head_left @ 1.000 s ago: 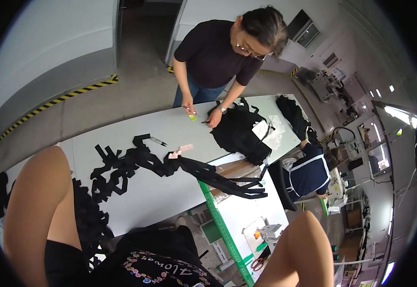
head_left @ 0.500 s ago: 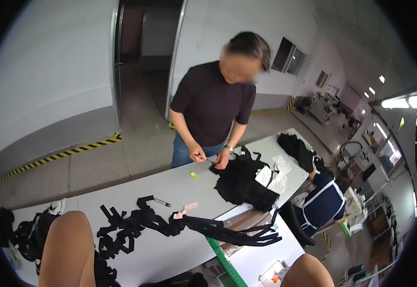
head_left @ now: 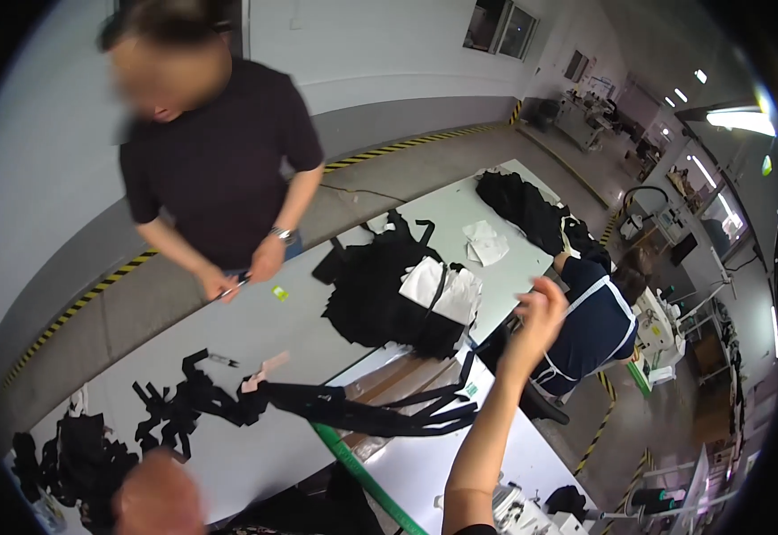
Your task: Sort and organize various black fabric pieces, straps, and foam components on a factory work table.
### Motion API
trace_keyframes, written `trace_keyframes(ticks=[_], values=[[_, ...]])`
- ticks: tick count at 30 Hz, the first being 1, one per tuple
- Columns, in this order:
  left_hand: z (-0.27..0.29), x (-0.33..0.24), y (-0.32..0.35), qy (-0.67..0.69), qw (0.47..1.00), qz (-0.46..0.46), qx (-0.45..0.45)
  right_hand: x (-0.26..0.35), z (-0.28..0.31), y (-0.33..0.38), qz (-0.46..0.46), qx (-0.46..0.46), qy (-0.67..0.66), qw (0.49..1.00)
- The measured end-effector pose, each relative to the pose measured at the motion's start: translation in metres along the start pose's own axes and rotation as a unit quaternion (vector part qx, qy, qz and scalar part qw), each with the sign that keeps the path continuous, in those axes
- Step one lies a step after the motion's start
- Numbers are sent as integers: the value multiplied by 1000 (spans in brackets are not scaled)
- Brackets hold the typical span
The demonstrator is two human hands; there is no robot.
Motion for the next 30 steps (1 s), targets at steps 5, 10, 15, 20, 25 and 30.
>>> trace_keyframes(ticks=[5,10,15,20,25,30], values=[[-86,271,99,-97,853,504,98,-214,-62,-34,30,185,289,939],[-124,375,142,-161,841,481,188,-312,-112,11,-4,307,383,871],[-192,467,75,-291,860,302,290,-310,-110,24,1,238,372,897],[-230,548,65,-449,809,177,336,-307,-110,25,6,235,353,905],[-230,569,89,-506,778,152,340,-313,-104,26,-5,229,354,907],[-228,584,97,-519,759,91,382,-311,-104,24,-2,207,342,916]])
Point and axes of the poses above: each hand's wrist, its own y-axis away from the middle knuckle, its own z-axis out of the back of the hand, x = y × z, the point moved 9 cm from there along -y, towards the middle knuckle, and after that the axes turned 8 degrees about y, right-handed, at the moved point
